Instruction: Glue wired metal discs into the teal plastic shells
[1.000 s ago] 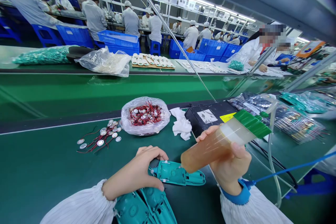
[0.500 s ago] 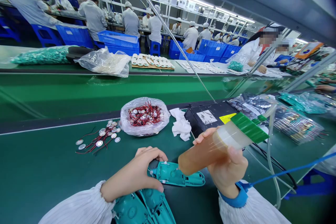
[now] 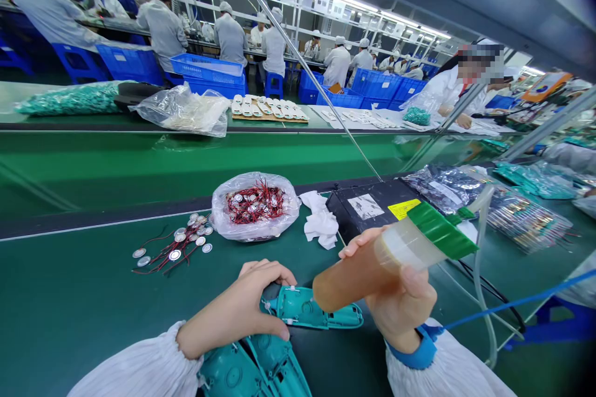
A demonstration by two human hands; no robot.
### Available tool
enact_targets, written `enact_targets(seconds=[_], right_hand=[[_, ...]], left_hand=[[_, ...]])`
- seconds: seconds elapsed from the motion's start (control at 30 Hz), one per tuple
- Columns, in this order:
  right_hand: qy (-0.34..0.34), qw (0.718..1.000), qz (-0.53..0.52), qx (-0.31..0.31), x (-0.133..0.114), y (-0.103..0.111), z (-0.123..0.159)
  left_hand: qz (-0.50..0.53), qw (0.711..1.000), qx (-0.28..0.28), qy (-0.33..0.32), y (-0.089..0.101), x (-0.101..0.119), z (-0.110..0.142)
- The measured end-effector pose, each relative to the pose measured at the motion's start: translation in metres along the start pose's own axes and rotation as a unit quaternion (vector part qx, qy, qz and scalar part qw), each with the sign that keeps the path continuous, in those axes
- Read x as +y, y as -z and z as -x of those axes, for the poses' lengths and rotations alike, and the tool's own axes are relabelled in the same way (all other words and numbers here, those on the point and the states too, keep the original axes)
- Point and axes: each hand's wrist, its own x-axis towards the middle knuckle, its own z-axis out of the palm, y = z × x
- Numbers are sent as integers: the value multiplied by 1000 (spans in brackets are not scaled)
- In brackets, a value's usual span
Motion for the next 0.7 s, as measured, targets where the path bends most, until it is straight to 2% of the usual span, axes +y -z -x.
enact_targets(seconds=[0.4,0.7], right_hand=[[35,999,19,-11,-3,2,7],[75,996,47,-17,-8,-8,6]], left_hand=[[-10,1000,13,-15,-1,-1,0],[-10,1000,5,-12,-1,-1,-1]])
